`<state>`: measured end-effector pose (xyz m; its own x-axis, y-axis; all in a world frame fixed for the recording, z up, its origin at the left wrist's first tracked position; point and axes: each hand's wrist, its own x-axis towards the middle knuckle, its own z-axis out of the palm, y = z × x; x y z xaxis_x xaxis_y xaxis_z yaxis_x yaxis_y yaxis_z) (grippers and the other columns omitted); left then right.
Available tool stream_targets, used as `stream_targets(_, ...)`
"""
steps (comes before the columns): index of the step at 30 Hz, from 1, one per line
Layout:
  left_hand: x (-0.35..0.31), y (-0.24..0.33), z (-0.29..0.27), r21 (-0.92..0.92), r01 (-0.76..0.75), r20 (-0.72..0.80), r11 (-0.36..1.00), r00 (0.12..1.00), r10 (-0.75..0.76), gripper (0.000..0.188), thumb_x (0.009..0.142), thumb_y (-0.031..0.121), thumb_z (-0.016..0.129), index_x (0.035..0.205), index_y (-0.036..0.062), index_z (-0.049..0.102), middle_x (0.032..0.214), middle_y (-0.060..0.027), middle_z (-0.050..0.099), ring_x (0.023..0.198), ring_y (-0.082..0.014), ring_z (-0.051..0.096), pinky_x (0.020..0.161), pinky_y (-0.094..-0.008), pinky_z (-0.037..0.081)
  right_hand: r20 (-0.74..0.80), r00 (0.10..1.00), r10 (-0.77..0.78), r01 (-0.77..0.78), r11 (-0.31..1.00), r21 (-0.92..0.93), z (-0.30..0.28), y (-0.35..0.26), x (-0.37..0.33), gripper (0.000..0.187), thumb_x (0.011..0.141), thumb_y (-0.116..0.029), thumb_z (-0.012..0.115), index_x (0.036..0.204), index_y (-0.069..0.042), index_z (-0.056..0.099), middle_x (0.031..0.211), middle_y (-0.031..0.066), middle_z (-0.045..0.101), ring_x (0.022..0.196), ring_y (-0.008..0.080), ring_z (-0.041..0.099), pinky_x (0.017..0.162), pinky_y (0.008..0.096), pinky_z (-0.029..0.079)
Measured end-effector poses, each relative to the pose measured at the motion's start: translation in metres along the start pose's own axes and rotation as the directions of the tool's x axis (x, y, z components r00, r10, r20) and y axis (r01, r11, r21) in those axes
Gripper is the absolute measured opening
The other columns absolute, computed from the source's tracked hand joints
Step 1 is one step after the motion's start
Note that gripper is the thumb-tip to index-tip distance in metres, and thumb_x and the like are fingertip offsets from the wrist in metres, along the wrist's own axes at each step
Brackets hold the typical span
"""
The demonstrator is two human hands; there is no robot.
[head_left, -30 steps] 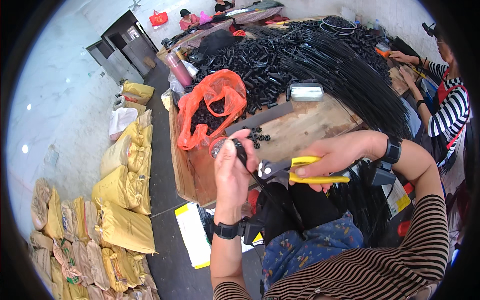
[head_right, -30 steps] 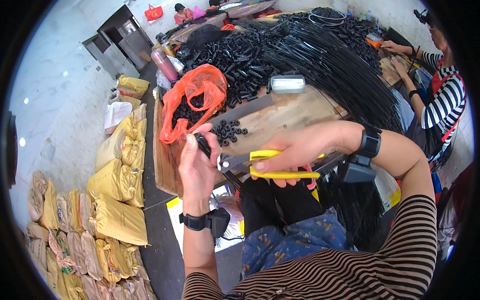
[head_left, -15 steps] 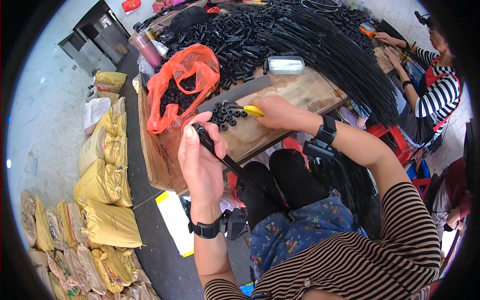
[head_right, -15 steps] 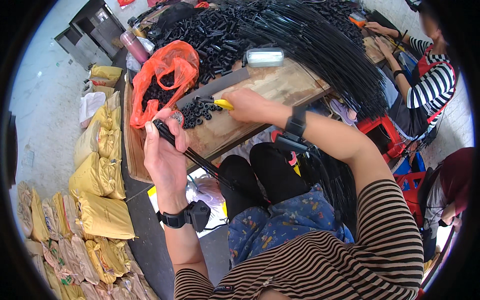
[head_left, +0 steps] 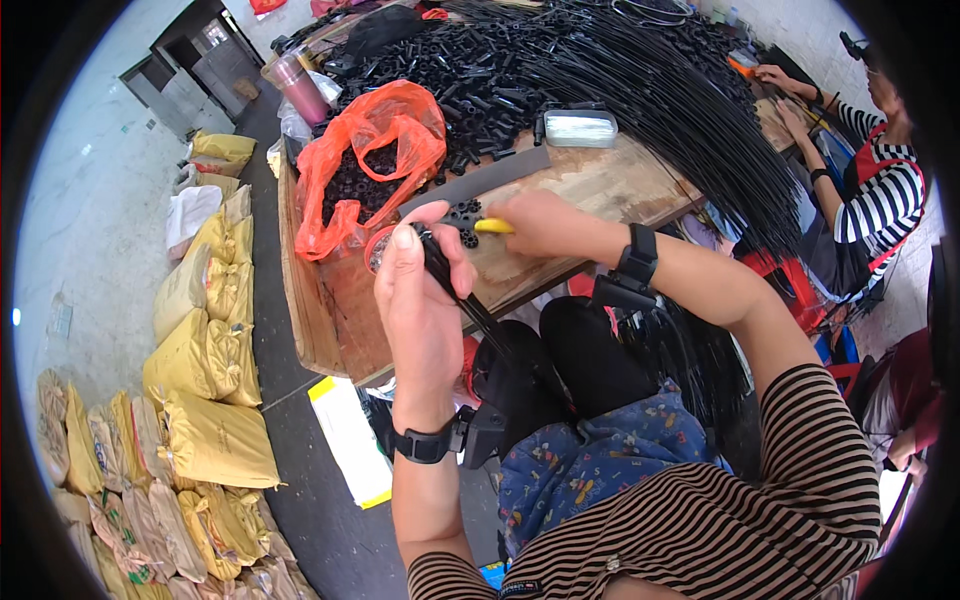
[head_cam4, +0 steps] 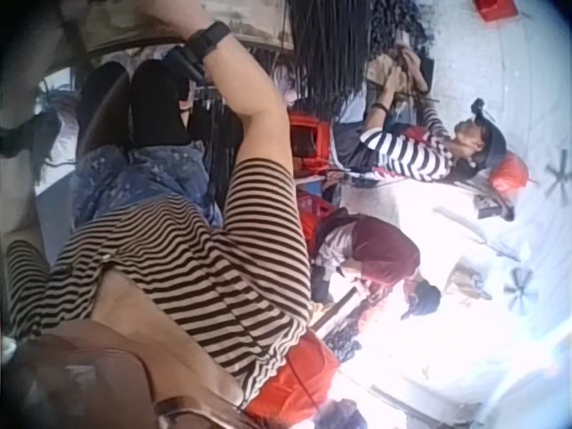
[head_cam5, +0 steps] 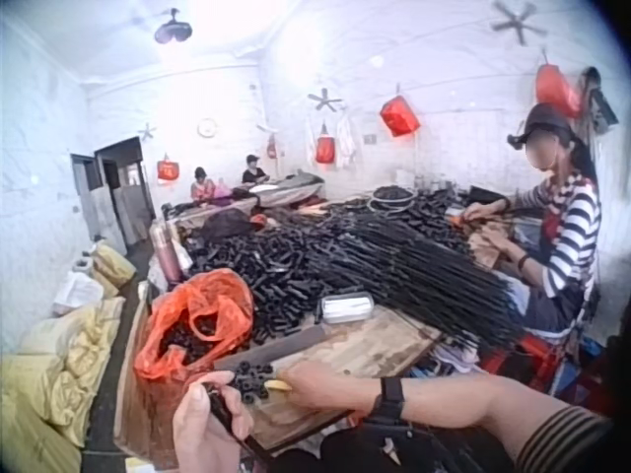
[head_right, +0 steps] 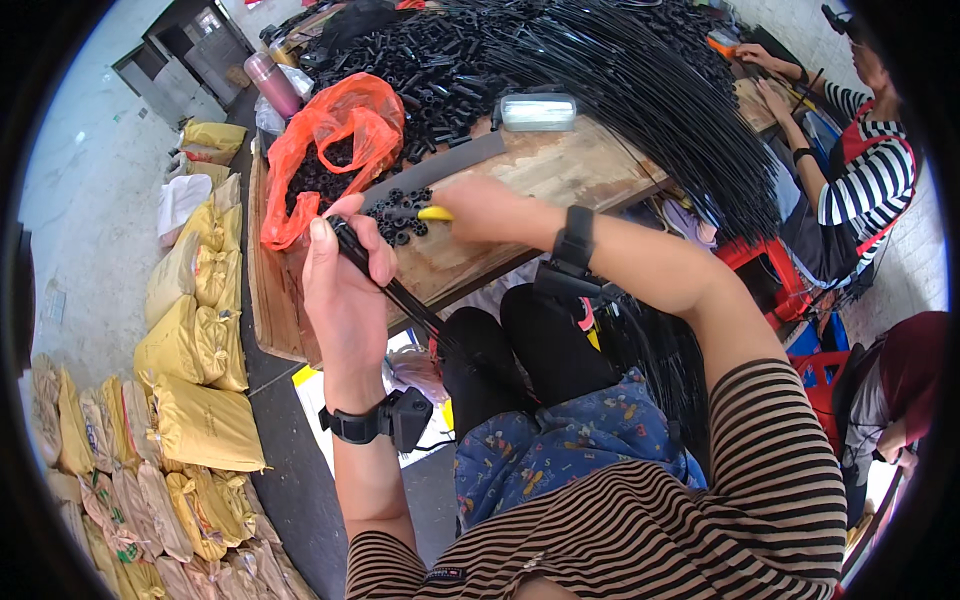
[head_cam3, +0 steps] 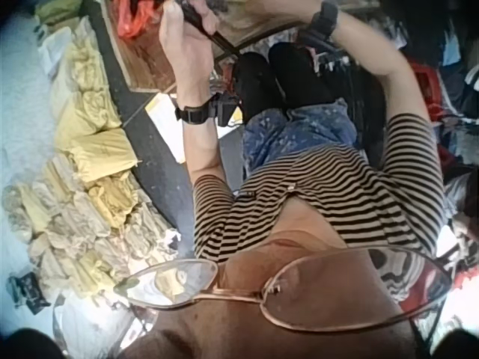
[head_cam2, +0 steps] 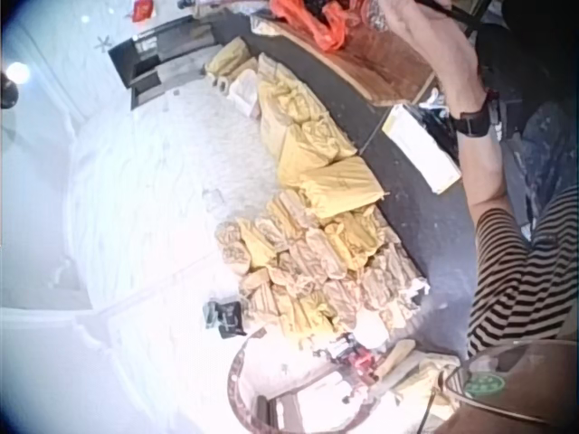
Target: Use pliers to trim and assemble black cable components at a factory workstation.
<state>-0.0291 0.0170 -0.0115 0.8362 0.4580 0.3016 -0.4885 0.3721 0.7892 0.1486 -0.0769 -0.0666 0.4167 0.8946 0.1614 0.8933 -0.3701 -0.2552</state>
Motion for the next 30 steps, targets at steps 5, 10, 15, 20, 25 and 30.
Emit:
stream_targets(5,0.004,-0.005,0.007,-0.002,0.016,0.025,1.000,1.000,-0.016,0.035,0.102,0.028,0.042,0.116,-0.0004,0.056,0.082,-0.0032,0.052,0.066,-0.0104,0.047,0.060,-0.0239,0.037,0.195,0.923,0.333,-0.331,0.422,0.844,-0.024,0.011,-0.016,0.022,0.079,-0.009,0.067,0.099,0.001,0.061,0.077,0.0076,0.062,0.072,0.0160,0.063,0.063,0.0301,0.053)
stream_targets(10,0.009,-0.009,0.007,0.033,0.017,0.039,0.999,0.999,-0.019,0.034,0.102,0.028,0.042,0.115,0.0000,0.056,0.083,-0.0031,0.053,0.066,-0.0096,0.047,0.060,-0.0232,0.037,0.296,0.922,0.249,-0.243,-0.223,0.944,-0.033,-0.002,-0.029,0.032,0.087,-0.009,0.062,0.115,0.000,0.053,0.085,0.0036,0.059,0.073,0.0101,0.060,0.063,0.0221,0.051)
stream_targets(15,0.016,-0.016,0.015,0.079,0.027,0.032,0.996,0.999,-0.029,0.033,0.102,0.028,0.042,0.114,0.0003,0.056,0.092,-0.0041,0.057,0.067,-0.0091,0.051,0.059,-0.0221,0.039,0.237,0.933,0.270,-0.159,-0.282,0.946,-0.050,-0.015,-0.039,0.027,0.084,-0.008,0.064,0.109,-0.002,0.057,0.083,0.0035,0.061,0.073,0.0117,0.062,0.065,0.0259,0.053)
stream_targets(20,0.017,-0.016,0.020,0.171,0.041,-0.034,0.984,0.999,-0.036,0.035,0.102,0.028,0.042,0.115,-0.0008,0.056,0.101,-0.0072,0.061,0.066,-0.0083,0.054,0.059,-0.0223,0.041,-0.039,0.925,0.377,0.018,0.060,0.998,-0.072,-0.044,-0.042,0.037,0.084,-0.008,0.065,0.117,0.002,0.054,0.088,0.0025,0.059,0.077,0.0103,0.059,0.065,0.0261,0.051)
stream_targets(25,0.016,-0.015,0.025,0.176,0.077,-0.039,0.981,0.997,-0.071,0.040,0.101,0.032,0.044,0.119,-0.0028,0.054,0.110,-0.0145,0.063,0.070,-0.0121,0.056,0.062,-0.0250,0.042,-0.341,0.842,0.417,0.144,0.436,0.888,-0.063,-0.048,-0.035,0.024,0.082,-0.011,0.065,0.101,0.001,0.056,0.084,0.0056,0.061,0.069,0.0112,0.059,0.060,0.0296,0.049)
stream_targets(30,0.014,-0.014,0.032,0.130,0.105,-0.040,0.986,0.994,-0.101,0.042,0.101,0.031,0.045,0.120,-0.0052,0.054,0.111,-0.0149,0.063,0.071,-0.0113,0.057,0.063,-0.0244,0.043,-0.554,0.731,0.398,0.098,0.742,0.663,-0.057,-0.055,-0.037,0.026,0.081,-0.008,0.064,0.104,-0.001,0.057,0.082,0.0117,0.062,0.073,0.0232,0.063,0.065,0.0349,0.050)
